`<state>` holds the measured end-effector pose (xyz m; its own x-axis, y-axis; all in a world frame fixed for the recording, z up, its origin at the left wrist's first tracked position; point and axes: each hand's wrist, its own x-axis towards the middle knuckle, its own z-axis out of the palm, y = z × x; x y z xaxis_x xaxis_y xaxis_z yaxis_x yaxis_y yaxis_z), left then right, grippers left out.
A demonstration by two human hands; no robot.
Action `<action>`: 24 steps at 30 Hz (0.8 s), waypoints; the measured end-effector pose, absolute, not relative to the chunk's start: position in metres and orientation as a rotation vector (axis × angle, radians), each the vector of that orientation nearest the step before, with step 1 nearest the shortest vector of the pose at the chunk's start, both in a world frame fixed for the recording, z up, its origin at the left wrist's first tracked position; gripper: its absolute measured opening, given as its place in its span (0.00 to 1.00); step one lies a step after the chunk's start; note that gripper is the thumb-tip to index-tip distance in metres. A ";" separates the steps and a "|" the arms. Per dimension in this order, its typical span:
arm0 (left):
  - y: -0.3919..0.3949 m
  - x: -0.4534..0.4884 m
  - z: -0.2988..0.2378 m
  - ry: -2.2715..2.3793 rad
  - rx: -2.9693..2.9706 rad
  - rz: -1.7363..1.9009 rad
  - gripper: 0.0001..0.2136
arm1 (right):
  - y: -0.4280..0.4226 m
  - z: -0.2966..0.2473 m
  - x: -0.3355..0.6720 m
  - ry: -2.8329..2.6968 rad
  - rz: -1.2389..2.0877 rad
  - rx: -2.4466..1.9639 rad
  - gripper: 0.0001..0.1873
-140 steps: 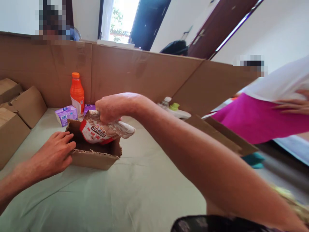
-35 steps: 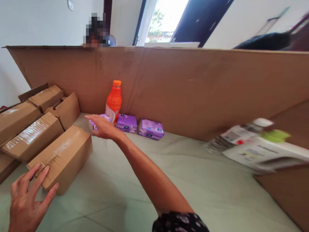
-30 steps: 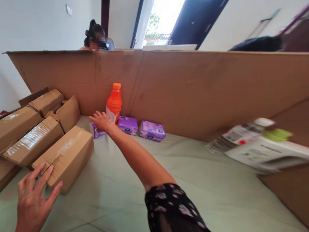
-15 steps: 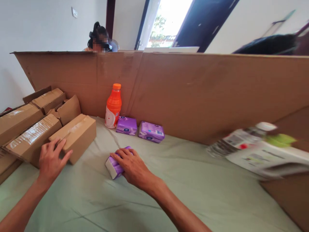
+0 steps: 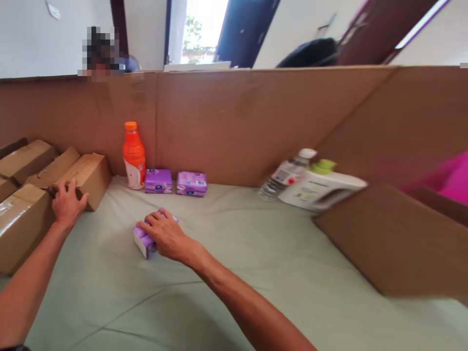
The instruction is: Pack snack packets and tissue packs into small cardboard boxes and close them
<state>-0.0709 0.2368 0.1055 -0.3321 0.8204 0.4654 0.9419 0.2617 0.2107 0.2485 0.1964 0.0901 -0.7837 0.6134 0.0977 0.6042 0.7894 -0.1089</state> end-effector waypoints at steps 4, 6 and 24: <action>0.215 -0.067 0.102 -2.204 -1.709 -0.755 0.37 | 0.237 0.103 0.249 -2.787 -0.017 -1.266 0.29; 0.199 -0.054 0.092 -2.150 -1.786 -0.796 0.36 | 0.257 0.106 0.250 -2.673 -0.056 -1.408 0.29; 0.058 0.100 -0.035 -1.003 -2.757 -0.553 0.30 | 0.161 0.132 0.580 -1.482 -0.492 -2.015 0.25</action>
<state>0.1005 0.0578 -0.0354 0.7074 0.5881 0.3921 0.6455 -0.7635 -0.0195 0.5801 0.1614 0.1318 0.3136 0.7330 0.6037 0.9485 -0.2113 -0.2361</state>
